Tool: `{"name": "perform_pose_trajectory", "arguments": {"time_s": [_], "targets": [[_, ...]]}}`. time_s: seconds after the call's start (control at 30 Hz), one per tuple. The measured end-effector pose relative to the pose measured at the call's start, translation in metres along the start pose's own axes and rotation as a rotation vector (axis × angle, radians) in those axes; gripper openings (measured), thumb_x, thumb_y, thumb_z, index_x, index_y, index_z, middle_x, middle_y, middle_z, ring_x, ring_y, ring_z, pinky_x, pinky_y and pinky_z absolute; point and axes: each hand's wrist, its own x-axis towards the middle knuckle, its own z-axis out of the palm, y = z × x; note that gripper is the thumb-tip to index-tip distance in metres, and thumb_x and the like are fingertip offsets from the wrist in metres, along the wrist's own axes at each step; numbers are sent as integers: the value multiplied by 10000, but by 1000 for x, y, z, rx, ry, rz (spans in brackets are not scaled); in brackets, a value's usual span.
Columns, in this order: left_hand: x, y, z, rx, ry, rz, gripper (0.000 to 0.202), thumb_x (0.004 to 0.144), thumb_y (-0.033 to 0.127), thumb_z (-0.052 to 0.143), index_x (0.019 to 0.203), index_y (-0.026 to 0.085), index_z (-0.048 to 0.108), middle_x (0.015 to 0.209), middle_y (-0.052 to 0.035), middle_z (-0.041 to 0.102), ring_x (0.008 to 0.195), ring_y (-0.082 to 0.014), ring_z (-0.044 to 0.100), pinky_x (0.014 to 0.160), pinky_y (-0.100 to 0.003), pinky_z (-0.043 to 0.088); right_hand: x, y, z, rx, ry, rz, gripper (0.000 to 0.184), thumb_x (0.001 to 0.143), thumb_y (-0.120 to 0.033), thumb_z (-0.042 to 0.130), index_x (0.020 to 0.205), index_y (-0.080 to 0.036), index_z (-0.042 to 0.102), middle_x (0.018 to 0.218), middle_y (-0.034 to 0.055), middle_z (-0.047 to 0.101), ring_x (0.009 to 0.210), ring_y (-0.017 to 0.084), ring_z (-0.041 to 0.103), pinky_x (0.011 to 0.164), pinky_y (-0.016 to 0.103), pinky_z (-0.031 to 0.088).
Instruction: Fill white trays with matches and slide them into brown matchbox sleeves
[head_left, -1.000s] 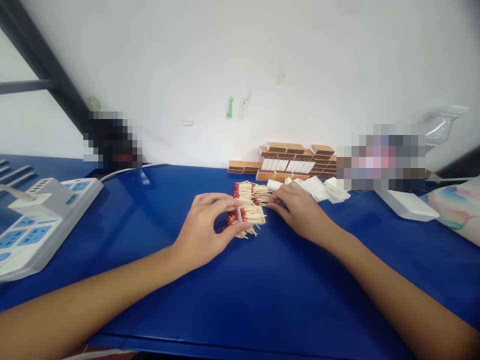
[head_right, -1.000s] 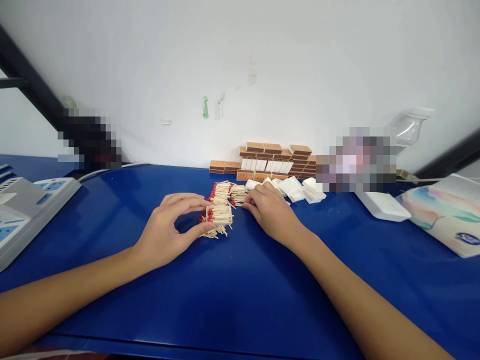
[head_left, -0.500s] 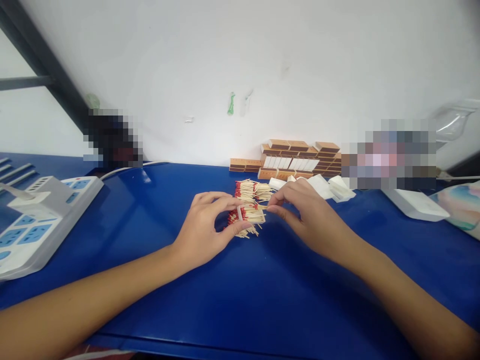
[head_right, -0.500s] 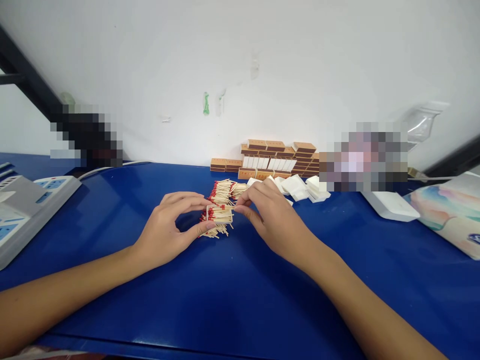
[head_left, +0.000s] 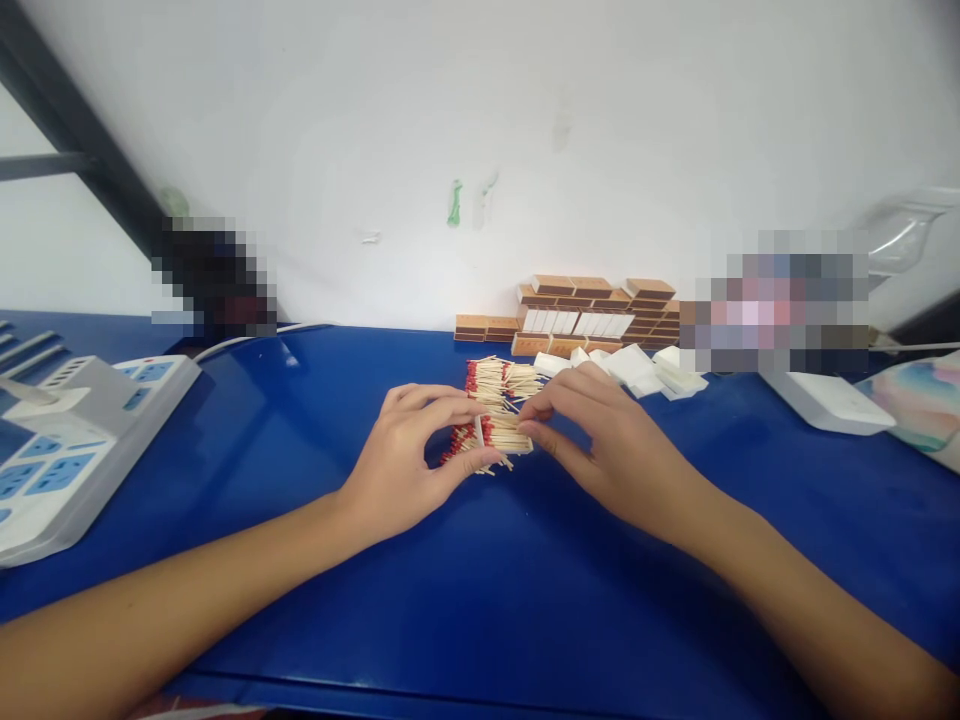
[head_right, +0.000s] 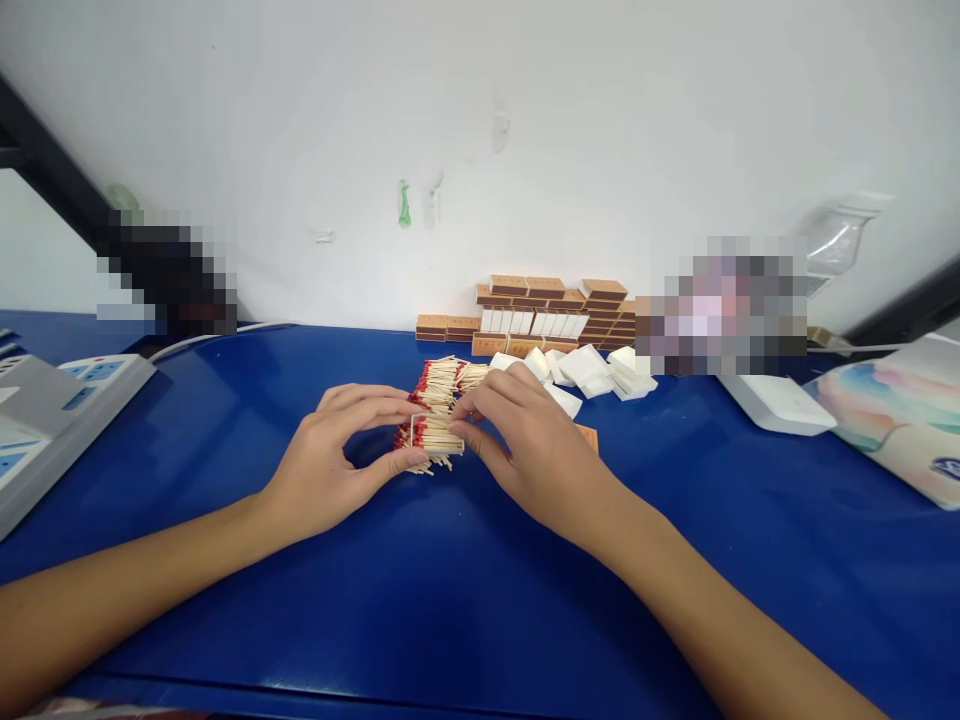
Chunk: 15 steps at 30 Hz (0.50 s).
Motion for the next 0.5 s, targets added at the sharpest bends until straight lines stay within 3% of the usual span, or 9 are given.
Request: {"name": "perform_pose_trajectory", "arguments": {"time_s": [0.3, 0.4, 0.5], "targets": [[0, -2, 1, -26, 11, -2, 336, 863, 424, 846, 1136, 250, 754, 1159, -50, 792, 1137, -264, 700, 1025, -471, 499, 2, 0, -1, -15, 30, -53, 39, 1015, -213, 633, 1005, -238, 660, 934, 59, 642, 913, 240, 551, 801, 399, 464], [0, -4, 1, -28, 87, -78, 331, 861, 444, 842, 1105, 240, 753, 1104, -38, 804, 1101, -253, 707, 995, -457, 527, 0, 15, -17, -114, 62, -42, 59, 1026, -223, 615, 975, -244, 634, 918, 61, 649, 898, 247, 570, 803, 412, 456], [-2, -2, -3, -40, 146, -118, 355, 866, 476, 828, 1121, 242, 748, 1090, -27, 808, 1110, -247, 701, 985, -447, 543, -8, 47, -45, -286, 28, 7, 52, 1041, -251, 586, 1004, -259, 622, 869, 67, 637, 851, 263, 570, 773, 430, 435]]}}
